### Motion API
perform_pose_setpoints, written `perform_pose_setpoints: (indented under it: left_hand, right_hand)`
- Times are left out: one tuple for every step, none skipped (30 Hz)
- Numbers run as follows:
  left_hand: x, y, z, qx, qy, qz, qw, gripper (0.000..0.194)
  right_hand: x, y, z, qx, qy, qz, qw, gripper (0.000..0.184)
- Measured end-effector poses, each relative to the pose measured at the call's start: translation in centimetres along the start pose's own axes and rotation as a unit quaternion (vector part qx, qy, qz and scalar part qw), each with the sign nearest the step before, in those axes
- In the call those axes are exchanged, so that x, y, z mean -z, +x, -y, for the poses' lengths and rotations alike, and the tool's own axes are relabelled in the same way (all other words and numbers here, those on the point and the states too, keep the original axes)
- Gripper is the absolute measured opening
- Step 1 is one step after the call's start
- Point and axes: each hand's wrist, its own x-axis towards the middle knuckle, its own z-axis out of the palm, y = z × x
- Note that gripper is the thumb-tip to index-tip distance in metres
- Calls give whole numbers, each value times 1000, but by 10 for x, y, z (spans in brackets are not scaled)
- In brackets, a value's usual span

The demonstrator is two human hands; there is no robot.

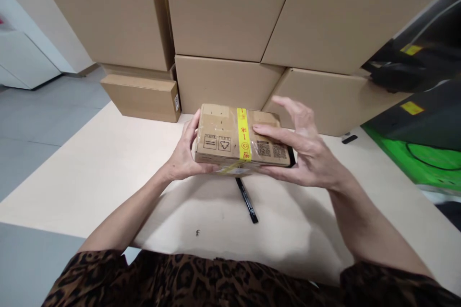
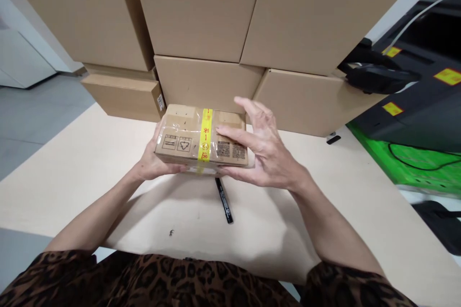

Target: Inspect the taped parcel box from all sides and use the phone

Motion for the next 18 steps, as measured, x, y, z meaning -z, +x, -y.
perform_pose_setpoints:
  left_hand:
    - [-1,0,-3,-8,3,-1,1000,140]
    - [-1,1,-5,-16,7,-2,1000,139]
    - [-2,1,-8,-22,14,-3,1000,138]
    - [-4,0,-9,-24,22,-5,999,138]
    - [-5,0,-9,-25,24,-7,999,137]
    - [-7,-1,-9,-25,19,-11,999,137]
    - [-9,-1,-8,-23,10,-14,1000,136]
    - [-11,-2,-6,-21,2,-16,1000,136]
    - [-12,-2,-4,-20,-1,-17,1000,136]
    - [-13,-2,-2,-20,-1,-17,1000,136]
    - [-13,-1,-1,-23,5,-14,1000,136]
    - [-13,-1,-1,-28,13,-8,999,138]
    - [-13,-1,-1,-36,21,-3,999,140]
    - [-12,-2,-2,-40,25,2,999,141]
    - [-12,-2,-3,-40,27,6,999,142]
    - [-11,-3,-5,-36,26,7,999,143]
    - [-11,-3,-6,-28,22,8,999,144]
    - [-11,-3,-7,-22,16,10,1000,143]
  right_hand:
    - [6,4,2,9,-21,28,999,79]
    - [10,8,3,22,-32,50,998,79]
    - [13,12,3,32,-35,68,997,77]
    - [14,16,3,43,-31,83,995,76]
    - [14,19,3,51,-26,91,994,73]
    - [14,22,2,55,-22,98,993,71]
    - [13,24,1,57,-21,104,993,69]
    - [14,26,1,56,-24,110,992,67]
    - [15,28,2,52,-33,117,991,65]
    - [17,31,4,45,-46,125,990,63]
    - [20,34,7,38,-60,134,988,62]
    - [22,38,10,35,-70,144,986,63]
    - [24,41,12,35,-74,155,984,64]
    - [24,45,15,37,-69,168,983,67]
    - [23,48,16,40,-55,184,981,70]
    - [22,50,16,41,-35,200,978,74]
    - [20,52,15,39,-14,215,976,77]
    - [18,52,13,35,6,227,973,79]
